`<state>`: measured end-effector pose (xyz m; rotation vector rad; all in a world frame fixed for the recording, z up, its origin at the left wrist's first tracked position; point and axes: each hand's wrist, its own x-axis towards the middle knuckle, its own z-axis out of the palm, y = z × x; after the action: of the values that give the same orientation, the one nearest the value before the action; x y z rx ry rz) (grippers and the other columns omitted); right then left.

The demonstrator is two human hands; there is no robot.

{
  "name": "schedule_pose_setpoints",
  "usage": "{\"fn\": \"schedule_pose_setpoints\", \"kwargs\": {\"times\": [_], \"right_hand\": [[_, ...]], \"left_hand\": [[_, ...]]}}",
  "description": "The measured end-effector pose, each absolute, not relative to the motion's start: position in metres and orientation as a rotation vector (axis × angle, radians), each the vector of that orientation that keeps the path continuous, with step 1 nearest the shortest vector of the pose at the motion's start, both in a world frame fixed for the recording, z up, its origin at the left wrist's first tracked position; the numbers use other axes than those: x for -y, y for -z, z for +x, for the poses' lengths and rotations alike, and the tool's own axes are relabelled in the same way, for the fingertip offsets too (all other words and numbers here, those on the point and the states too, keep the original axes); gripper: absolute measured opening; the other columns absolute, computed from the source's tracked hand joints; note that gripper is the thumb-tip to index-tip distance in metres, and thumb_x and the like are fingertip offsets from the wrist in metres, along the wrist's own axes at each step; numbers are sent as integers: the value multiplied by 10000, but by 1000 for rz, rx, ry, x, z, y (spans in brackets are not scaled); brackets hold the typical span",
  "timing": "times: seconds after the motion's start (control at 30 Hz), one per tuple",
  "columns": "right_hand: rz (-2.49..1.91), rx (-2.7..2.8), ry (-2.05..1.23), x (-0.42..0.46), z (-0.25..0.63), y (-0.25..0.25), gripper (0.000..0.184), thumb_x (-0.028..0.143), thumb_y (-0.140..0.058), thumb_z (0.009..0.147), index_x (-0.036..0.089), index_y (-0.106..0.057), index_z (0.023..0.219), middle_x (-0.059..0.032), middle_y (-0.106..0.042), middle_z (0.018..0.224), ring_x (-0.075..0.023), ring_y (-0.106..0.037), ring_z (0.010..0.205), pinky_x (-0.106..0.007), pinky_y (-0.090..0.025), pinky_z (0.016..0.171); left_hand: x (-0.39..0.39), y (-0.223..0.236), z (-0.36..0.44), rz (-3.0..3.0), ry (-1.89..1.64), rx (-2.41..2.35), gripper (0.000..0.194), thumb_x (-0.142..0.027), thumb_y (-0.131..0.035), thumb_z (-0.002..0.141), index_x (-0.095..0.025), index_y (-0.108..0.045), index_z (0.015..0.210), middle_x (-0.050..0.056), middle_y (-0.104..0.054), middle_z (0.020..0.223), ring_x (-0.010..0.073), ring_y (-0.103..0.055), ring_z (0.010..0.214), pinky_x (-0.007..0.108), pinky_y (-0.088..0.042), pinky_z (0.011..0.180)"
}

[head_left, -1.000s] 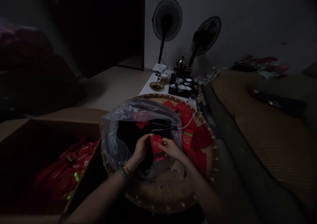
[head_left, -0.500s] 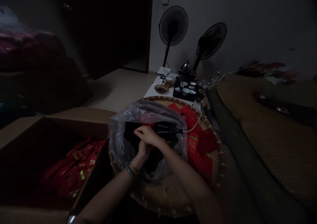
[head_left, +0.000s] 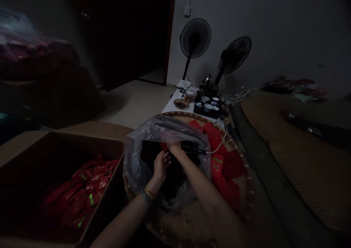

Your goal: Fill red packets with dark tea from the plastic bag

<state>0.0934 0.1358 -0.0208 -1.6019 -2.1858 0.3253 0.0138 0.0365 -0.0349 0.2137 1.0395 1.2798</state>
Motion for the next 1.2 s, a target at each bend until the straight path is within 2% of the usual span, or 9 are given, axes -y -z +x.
{"fn": "schedule_pose_setpoints", "kwargs": {"times": [0.1,0.17,0.23,0.37,0.5,0.63,0.83,1.07,1.2], "right_hand": [[-1627,2189,-278,-93,97,28,362,164,-378,865,93,-525,1188,-168,-558,1161,-256,-472,1129,-405,-343,975],[-1529,2212,-296,-62,101,35,470,135,-354,853,77,-391,1318,-177,-439,1305,-248,-399,1204,-403,-343,992],[-1450,2201,-388,-37,109,39,567,127,-389,815,63,-297,1371,-174,-325,1388,-250,-328,1261,-410,-324,1021],[-1382,2023,-481,-14,139,27,603,210,-411,835,136,-230,1405,-145,-324,1395,-220,-327,1274,-409,-354,1010],[-1295,2042,-309,-9,157,6,514,239,-432,861,212,-337,1365,-89,-397,1356,-214,-361,1239,-418,-346,1007],[-1233,2072,-230,-6,151,5,393,244,-440,878,223,-482,1269,-61,-551,1206,-203,-472,1100,-385,-394,952],[-1247,2095,-83,-2,144,22,372,234,-399,898,182,-509,1249,-63,-552,1218,-207,-493,1079,-377,-405,924],[-1215,2071,-35,0,143,30,302,225,-419,892,208,-598,1134,-53,-578,1179,-204,-506,1053,-377,-423,904],[-1160,1975,-106,-1,142,39,311,211,-451,877,177,-565,1165,-79,-610,1082,-190,-507,1022,-356,-436,892]], "left_hand": [[-36,34,18,357,-1398,-980,393,-280,-608,755,-206,-522,1131,70,-598,1105,150,-586,921,242,-440,760],[-36,34,20,445,-1406,-935,354,-263,-638,727,-174,-581,1065,65,-620,1067,154,-574,946,231,-419,804],[-35,35,21,485,-1389,-940,239,-231,-643,709,-127,-638,924,66,-655,957,153,-584,882,223,-411,804],[-32,32,13,581,-1087,-863,188,-175,-665,663,-106,-665,838,55,-669,779,157,-595,691,250,-435,699],[-25,26,0,739,-806,-807,147,-200,-680,673,-103,-665,783,39,-633,645,123,-545,525,223,-404,550],[-20,24,-8,740,-744,-774,149,-220,-700,660,-95,-653,728,57,-632,669,127,-558,556,225,-414,575],[-14,24,-10,657,-729,-739,204,-241,-721,648,-91,-651,767,82,-643,724,155,-593,641,253,-434,659],[-10,25,-7,627,-716,-771,208,-243,-735,625,-89,-645,733,73,-636,697,142,-573,627,239,-411,646],[-10,29,-7,662,-715,-803,267,-286,-763,578,-96,-623,703,40,-606,652,104,-523,574,211,-384,599]]}}
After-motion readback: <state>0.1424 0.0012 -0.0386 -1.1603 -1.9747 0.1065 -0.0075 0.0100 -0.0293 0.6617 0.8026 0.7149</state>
